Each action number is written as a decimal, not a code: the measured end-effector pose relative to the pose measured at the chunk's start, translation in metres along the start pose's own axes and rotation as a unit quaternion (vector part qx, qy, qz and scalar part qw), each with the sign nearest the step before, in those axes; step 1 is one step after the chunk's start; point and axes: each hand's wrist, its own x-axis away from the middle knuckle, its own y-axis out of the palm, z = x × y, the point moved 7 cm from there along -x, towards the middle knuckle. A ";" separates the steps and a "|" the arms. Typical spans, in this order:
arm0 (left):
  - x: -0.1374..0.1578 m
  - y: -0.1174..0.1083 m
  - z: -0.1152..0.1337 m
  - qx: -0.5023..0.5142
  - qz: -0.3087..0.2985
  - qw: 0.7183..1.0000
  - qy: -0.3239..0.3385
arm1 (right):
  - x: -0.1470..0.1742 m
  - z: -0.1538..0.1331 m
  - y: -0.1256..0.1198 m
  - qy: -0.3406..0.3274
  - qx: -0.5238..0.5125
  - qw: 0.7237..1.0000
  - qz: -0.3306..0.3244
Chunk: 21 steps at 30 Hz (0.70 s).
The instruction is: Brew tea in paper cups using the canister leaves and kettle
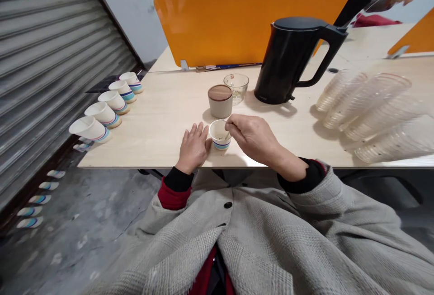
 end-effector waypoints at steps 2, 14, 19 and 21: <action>0.000 0.000 0.000 0.002 -0.002 1.000 -0.001 | 0.003 -0.003 -0.009 -0.001 -0.027 0.999 0.027; -0.001 0.002 -0.001 0.007 0.006 1.000 0.000 | -0.005 0.041 -0.081 0.003 -0.199 0.896 0.397; -0.001 0.003 -0.003 0.010 0.015 1.000 0.001 | -0.073 0.113 -0.045 0.113 -0.105 0.942 0.297; -0.001 0.003 -0.003 0.011 0.018 1.000 0.002 | -0.094 0.136 -0.032 0.127 -0.034 0.957 0.258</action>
